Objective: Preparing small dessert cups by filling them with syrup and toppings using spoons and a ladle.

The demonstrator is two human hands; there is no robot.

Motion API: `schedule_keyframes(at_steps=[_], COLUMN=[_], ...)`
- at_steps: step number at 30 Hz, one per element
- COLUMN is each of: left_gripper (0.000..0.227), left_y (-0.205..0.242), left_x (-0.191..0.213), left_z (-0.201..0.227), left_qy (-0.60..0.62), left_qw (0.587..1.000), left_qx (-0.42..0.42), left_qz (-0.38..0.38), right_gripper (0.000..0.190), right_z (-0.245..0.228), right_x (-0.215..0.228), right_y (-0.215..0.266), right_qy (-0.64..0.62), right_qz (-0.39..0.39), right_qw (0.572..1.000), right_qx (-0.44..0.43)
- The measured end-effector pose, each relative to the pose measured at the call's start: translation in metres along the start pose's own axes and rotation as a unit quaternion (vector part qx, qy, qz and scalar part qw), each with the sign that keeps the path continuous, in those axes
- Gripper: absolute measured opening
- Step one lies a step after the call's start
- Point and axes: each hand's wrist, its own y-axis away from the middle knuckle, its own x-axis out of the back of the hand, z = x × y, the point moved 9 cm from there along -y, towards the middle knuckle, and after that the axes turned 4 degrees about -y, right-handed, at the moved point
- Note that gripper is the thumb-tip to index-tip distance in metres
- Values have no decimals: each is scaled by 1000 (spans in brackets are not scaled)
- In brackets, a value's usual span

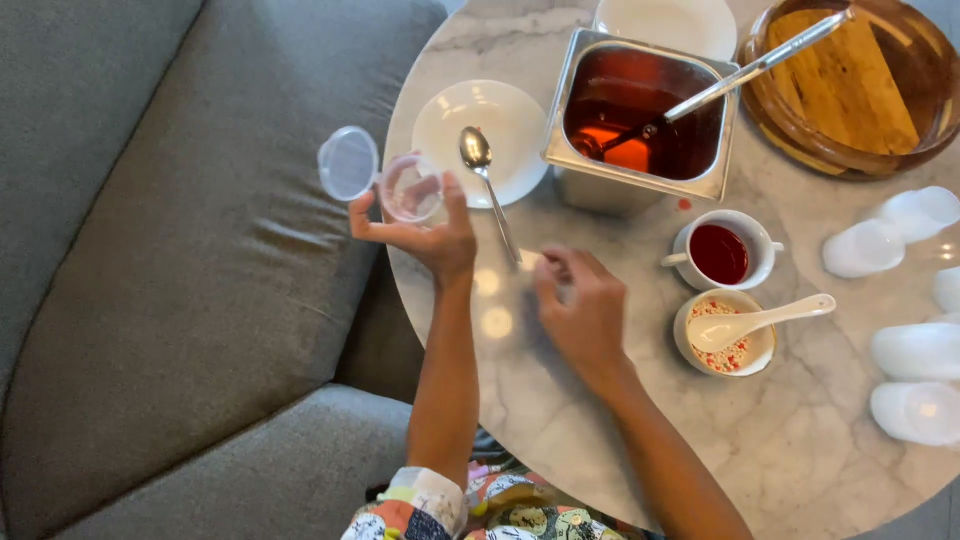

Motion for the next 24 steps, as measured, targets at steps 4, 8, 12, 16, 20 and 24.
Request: schedule_keyframes(at_steps=[4,8,12,16,20,24], left_gripper=[85,84,81,82,81,81], left_y=[-10,-17,-16,-15,-15,-15], left_x=[25,21,13,12,18,23], left_z=[-18,-18,-19,-23,-24,-20], left_qy=[-56,-75,-70,-72,-73,-90], left_qw=[997,994,993,993,993,992], left_qx=[15,31,57,60,50,25], left_qz=[51,66,73,76,77,84], right_gripper=[30,41,26,25,21,20], right_z=[12,39,70,77,52,31], right_x=[-62,-101,-121,-111,-72,-18], right_y=[-25,-27,-18,-19,-22,0], right_qy=[57,172,199,133,-68,-259], right_qz=[-81,-158,-221,-187,-66,-23], right_qw=[995,967,937,945,970,914], right_qx=[-29,-101,-181,-234,-225,-312])
